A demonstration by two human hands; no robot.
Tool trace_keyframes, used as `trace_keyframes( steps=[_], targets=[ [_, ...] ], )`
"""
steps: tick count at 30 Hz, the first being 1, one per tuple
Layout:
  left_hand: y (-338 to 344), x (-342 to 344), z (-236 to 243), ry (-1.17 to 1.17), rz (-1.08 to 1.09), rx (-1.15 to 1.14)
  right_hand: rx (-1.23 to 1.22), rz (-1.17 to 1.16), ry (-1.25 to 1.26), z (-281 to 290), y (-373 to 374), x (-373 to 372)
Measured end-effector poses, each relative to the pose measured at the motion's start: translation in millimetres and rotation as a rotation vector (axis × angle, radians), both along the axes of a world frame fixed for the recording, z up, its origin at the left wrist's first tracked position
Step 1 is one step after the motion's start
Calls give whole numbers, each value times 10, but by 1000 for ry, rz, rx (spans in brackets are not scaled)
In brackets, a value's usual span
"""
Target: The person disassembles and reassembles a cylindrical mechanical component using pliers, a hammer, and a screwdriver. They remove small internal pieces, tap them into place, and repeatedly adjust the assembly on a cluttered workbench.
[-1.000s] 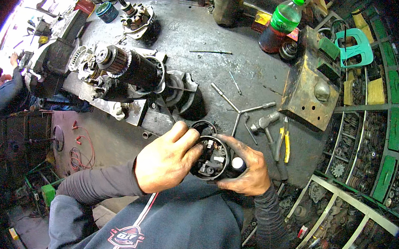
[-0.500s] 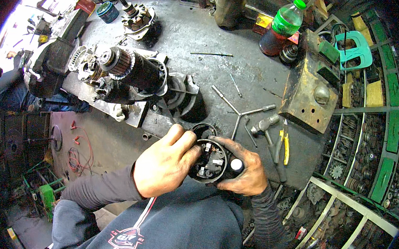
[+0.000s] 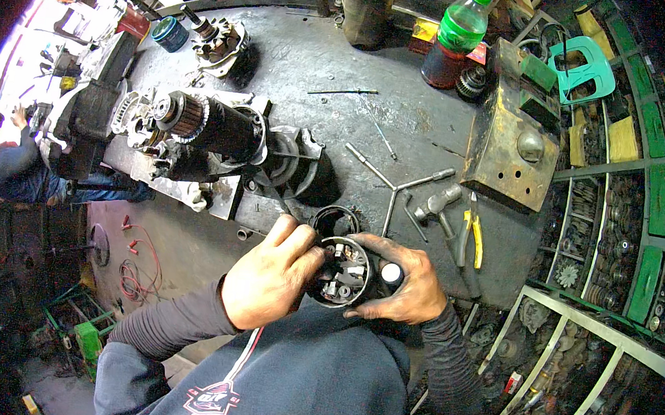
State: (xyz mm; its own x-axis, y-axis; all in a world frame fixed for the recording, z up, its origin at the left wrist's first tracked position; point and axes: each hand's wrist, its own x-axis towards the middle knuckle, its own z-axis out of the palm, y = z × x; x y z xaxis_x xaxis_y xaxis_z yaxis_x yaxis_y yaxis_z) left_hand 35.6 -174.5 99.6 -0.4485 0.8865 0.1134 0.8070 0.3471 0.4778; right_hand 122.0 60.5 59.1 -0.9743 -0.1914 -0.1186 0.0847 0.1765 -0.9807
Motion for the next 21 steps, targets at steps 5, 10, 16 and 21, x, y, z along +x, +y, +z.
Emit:
trace_keyframes(
  steps=[5,10,16,21],
  targets=[
    [36,89,-46,24,65,-3,115,-42,95,-3,-19,11],
    [14,69,-33,14,62,-14,102,-23,13,-25,3,37],
    [-34,43,43,-159,111,74,-10,-29,54,-129,-5,79],
    [-28,61,-5,-512,195,334,-137,-87,122,-194,-50,114]
  ],
)
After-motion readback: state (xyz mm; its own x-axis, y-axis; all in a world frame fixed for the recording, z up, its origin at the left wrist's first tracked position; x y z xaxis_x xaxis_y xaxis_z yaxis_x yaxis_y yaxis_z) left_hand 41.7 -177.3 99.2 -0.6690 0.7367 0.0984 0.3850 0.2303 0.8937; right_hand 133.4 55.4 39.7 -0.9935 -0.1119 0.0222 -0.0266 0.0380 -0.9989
